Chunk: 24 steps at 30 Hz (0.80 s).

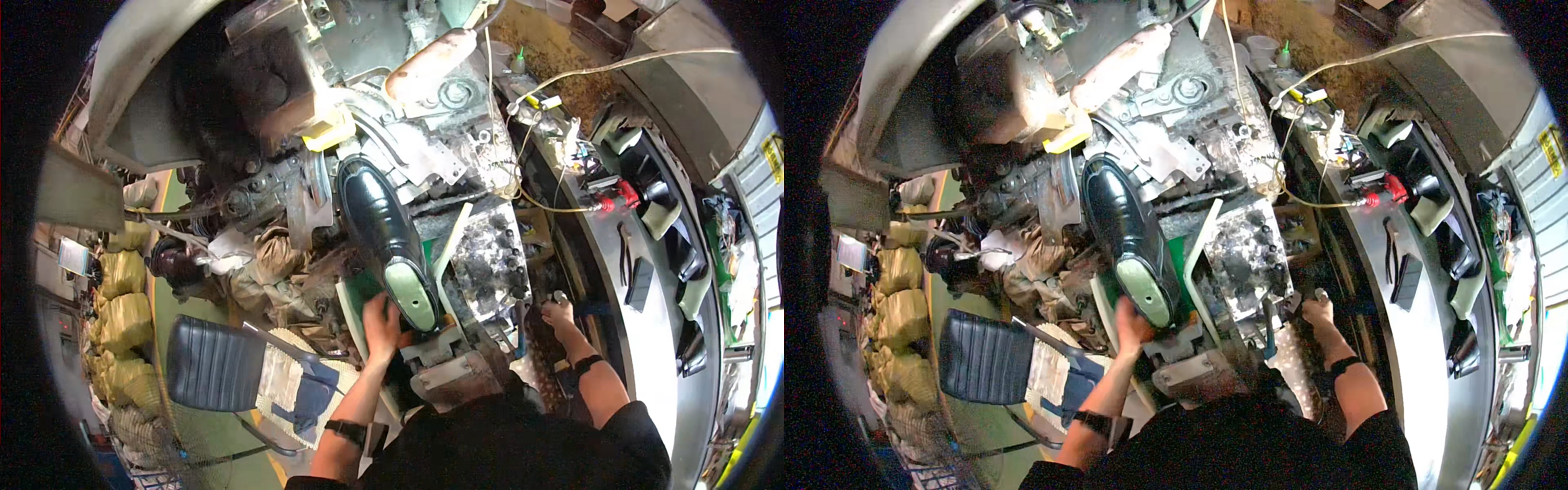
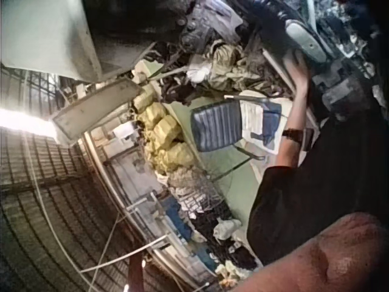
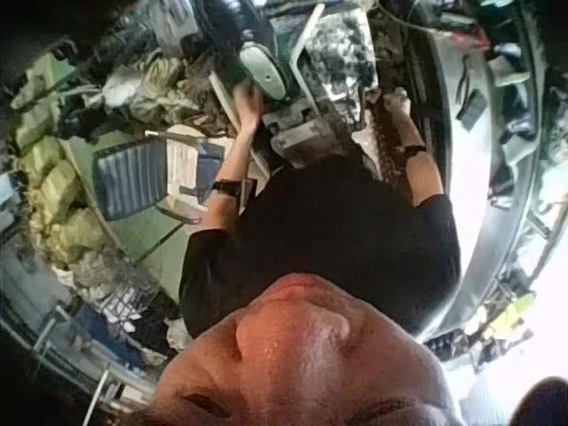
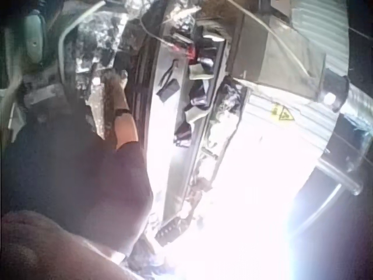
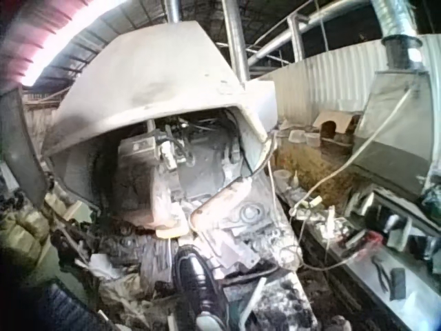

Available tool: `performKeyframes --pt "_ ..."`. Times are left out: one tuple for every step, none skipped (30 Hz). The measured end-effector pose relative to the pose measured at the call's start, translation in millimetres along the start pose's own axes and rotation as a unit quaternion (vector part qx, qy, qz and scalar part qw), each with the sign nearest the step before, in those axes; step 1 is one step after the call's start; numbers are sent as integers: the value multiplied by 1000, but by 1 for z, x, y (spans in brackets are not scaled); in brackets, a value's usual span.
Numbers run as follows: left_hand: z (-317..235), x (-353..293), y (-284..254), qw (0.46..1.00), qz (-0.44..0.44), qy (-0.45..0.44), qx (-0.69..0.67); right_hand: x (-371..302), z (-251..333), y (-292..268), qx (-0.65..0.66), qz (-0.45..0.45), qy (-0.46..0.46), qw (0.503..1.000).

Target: Operating a shoe-lasting machine to shape and attach shoe uppers to the last.

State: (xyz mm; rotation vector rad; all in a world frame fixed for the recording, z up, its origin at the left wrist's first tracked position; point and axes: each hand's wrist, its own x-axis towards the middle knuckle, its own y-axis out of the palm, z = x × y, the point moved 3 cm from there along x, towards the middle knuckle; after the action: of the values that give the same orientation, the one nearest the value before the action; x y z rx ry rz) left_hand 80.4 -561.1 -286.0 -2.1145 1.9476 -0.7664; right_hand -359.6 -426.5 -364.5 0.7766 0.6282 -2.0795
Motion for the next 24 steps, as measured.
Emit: performKeyframes --pt "12 -7 14 961 191 -138 147 4 -5 -27 22 -41 8 999" --pt "15 -9 19 959 207 -134 138 1 3 -33 8 -11 -29 999" --pt "19 -9 20 960 209 -130 135 -2 9 -37 9 -14 -32 999" --pt "21 -9 20 960 234 -84 125 -5 17 -40 42 16 -47 998" --pt "17 -10 21 958 260 -40 114 -13 25 -40 72 45 -60 995" --pt "41 -14 19 951 249 -183 -35 -27 37 -27 95 33 -75 992" --pt "57 -29 5 954 236 -185 -32 -43 47 -15 90 45 -79 992" --pt "33 -27 6 962 252 -95 -46 -50 51 -19 105 31 -89 990" --pt "3 -27 1 963 263 -4 -58 -56 52 -21 121 21 -99 988" --pt "-13 -33 -6 942 293 -110 -122 -59 52 -22 125 14 -100 987" --pt "-34 -39 -13 940 299 -108 -123 -62 53 -24 134 16 -119 984" --pt "-51 -42 -24 948 282 -140 -42 -64 55 -21 143 21 -139 980" --pt "-72 -43 -36 948 268 -167 37 -66 57 -21 150 24 -169 974" --pt "-103 -44 -53 956 256 -113 85 -76 62 -18 137 24 -199 970" --pt "-93 -56 -75 973 206 -57 89 -94 77 -7 124 35 -231 964" --pt "-116 -53 -98 980 175 -73 65 -113 90 -5 89 29 -296 951" --pt "-115 -53 -129 984 131 -120 15 -141 104 0 54 26 -358 932" --pt "-121 -52 -163 996 39 -80 13 -182 124 9 2 47 -385 922" --pt "-140 -46 -190 997 -39 -53 -46 -216 135 17 6 74 -409 910" --pt "-115 -41 -226 957 -147 -143 -205 -246 141 26 -28 116 -456 882" --pt "-91 -43 -253 872 -248 -229 -353 -280 152 35 -116 146 -540 821" --pt "-122 -30 -250 872 -187 -201 -406 -297 153 46 -189 197 -635 723" --pt "-167 -7 -242 864 -121 -172 -457 -321 152 59 -185 258 -644 696" --pt "-196 6 -228 849 -46 -142 -507 -324 141 74 -162 293 -713 617"
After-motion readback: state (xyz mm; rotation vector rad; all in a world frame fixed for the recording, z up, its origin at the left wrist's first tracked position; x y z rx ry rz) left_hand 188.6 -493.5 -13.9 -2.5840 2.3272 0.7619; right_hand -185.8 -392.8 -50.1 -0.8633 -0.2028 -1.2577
